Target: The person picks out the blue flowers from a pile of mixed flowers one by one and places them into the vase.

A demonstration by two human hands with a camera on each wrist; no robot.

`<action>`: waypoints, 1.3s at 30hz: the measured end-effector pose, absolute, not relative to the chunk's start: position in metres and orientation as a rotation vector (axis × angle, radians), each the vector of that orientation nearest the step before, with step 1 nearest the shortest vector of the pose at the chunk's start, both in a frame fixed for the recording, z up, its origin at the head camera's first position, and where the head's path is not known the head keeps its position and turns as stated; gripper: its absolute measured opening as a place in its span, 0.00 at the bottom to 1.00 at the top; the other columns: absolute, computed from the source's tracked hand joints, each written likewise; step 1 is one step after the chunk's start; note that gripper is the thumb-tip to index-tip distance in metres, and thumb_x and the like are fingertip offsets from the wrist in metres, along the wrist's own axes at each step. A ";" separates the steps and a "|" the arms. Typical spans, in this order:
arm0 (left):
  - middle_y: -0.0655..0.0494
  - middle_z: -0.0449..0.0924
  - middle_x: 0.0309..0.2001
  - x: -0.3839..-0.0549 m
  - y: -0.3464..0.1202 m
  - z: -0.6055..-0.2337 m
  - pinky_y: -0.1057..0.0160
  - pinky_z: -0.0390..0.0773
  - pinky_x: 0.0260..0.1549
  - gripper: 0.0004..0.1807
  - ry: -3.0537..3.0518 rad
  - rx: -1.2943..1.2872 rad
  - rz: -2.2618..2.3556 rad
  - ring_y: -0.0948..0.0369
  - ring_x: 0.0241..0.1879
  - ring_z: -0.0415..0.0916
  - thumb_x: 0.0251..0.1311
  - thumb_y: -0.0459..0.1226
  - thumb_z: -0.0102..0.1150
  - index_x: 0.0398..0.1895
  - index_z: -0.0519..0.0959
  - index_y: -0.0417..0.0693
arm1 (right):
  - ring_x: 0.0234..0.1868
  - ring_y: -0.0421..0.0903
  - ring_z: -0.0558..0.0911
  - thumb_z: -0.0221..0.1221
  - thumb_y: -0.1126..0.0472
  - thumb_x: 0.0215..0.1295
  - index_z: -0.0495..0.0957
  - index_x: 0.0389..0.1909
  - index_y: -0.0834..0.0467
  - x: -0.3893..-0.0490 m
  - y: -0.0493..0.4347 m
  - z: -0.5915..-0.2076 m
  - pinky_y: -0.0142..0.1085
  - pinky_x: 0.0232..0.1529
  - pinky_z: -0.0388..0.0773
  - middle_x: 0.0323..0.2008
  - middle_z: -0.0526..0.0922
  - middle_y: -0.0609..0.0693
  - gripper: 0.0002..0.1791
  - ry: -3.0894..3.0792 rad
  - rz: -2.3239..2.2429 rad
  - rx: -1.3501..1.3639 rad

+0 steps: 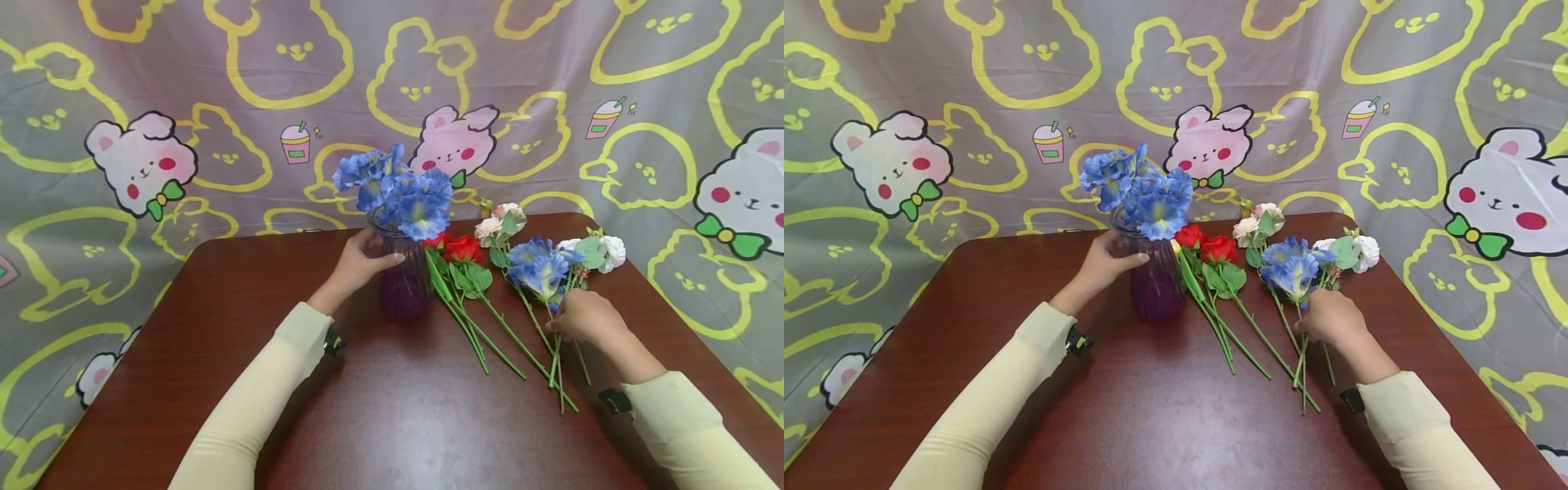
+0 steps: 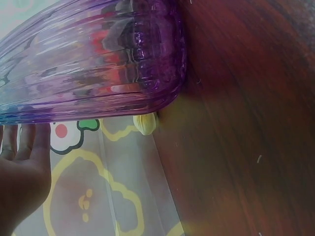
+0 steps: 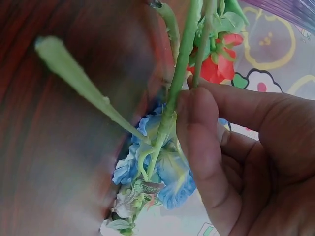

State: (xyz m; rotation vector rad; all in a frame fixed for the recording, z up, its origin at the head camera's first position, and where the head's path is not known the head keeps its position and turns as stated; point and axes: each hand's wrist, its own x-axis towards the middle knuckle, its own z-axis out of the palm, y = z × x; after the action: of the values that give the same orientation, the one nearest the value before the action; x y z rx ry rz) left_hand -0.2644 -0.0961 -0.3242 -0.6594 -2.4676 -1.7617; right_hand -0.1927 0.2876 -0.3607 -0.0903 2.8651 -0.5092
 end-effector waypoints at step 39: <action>0.41 0.79 0.52 -0.286 -0.098 -0.344 0.50 0.76 0.52 0.35 -2.416 -0.704 -1.789 0.50 0.54 0.74 0.55 0.35 0.69 0.67 0.68 0.42 | 0.17 0.43 0.73 0.59 0.61 0.65 0.82 0.19 0.56 -0.188 0.274 -0.335 0.39 0.21 0.66 0.13 0.78 0.44 0.14 3.134 -0.730 -0.228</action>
State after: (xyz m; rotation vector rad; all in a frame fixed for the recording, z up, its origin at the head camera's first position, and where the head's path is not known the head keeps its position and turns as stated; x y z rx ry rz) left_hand -0.2859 -0.0985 -0.3441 -0.7045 -2.4159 -1.7888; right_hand -0.1880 0.2739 -0.3346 -0.2282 3.1341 -0.7303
